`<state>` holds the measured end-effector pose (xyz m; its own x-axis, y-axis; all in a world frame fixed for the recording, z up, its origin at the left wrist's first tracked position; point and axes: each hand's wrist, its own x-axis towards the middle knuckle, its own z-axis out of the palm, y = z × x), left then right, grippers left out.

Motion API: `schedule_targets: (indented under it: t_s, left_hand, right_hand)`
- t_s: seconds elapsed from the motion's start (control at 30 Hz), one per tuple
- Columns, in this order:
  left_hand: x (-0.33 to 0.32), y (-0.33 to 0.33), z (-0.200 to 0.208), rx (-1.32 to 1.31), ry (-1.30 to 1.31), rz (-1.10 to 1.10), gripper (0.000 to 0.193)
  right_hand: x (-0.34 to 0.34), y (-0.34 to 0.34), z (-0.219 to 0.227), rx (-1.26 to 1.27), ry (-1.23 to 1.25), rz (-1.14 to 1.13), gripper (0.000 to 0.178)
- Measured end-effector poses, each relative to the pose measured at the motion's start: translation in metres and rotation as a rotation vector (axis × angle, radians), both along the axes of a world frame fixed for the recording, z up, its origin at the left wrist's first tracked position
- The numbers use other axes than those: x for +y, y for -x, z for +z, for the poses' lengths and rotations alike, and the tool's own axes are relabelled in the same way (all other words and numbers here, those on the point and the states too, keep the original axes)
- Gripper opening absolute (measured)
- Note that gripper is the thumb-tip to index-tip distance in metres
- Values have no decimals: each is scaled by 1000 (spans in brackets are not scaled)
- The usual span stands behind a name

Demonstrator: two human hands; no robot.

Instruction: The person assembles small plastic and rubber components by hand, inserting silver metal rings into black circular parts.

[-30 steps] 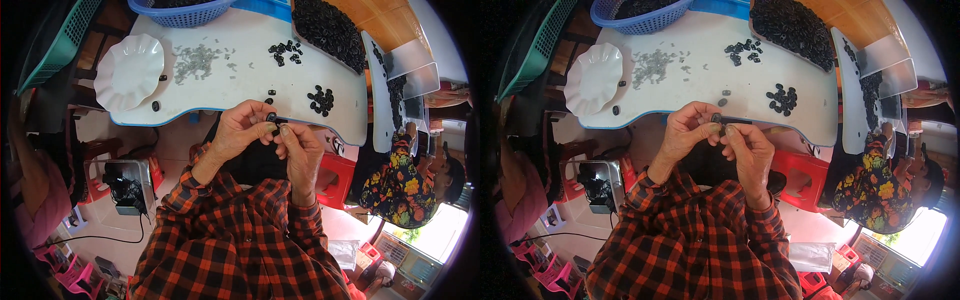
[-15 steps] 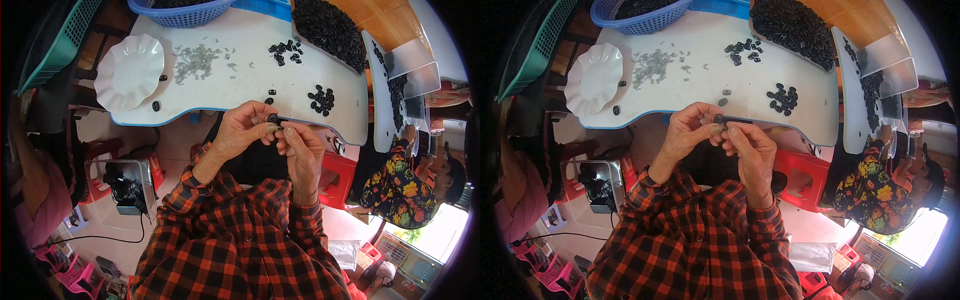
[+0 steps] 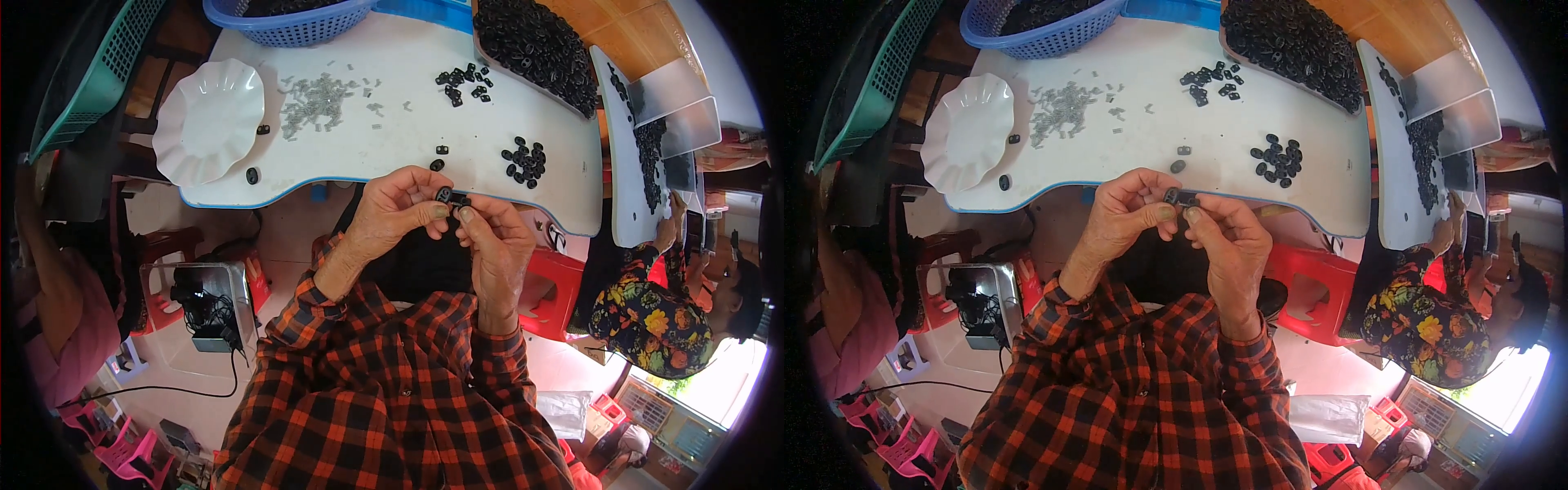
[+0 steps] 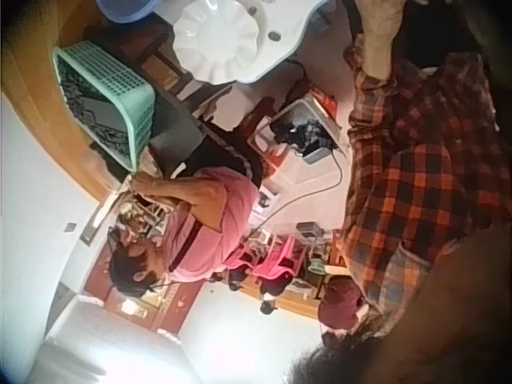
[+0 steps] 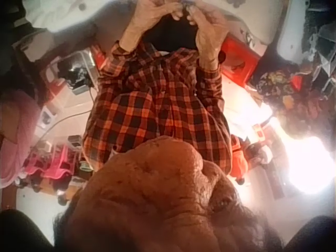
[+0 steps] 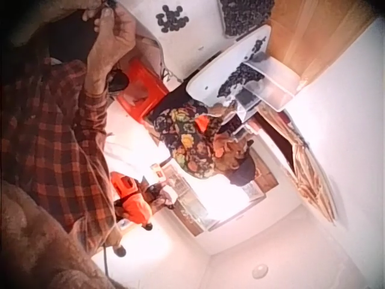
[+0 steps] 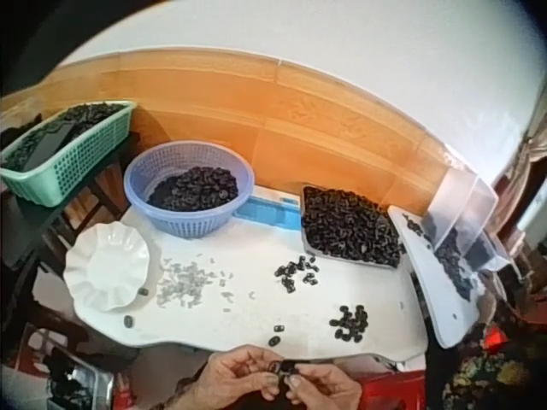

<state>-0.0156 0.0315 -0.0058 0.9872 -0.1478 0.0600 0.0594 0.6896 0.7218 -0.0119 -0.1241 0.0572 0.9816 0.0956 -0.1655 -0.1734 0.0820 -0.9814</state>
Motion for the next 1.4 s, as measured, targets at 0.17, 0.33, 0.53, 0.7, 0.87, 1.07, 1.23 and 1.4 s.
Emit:
schedule_targets:
  t_s: [0.17,0.33,0.53,0.7,0.87,1.07,1.23,1.4]
  left_hand:
    - [-2,0,-2,-13,11,5,27]
    - [-2,0,-1,-30,10,22,27]
    - [-2,0,0,-15,-23,34,26]
    - [-3,1,-1,-26,-60,31,26]
    - [-4,1,0,-19,-73,35,26]
    - [-4,1,0,-27,-68,51,26]
    - [-4,1,1,-35,-87,63,25]
    - [-4,0,1,-27,-116,37,25]
  right_hand:
    - [4,1,-2,-95,62,-25,18]
    - [2,1,-1,-73,85,14,18]
    - [3,1,-3,-69,129,17,17]
    - [4,1,-3,-76,124,31,17]
    - [4,1,-3,-79,93,18,17]
    - [2,-1,-1,-59,112,49,17]
    - [2,-2,-3,-57,124,38,14]
    - [0,-3,-4,-58,129,36,12]
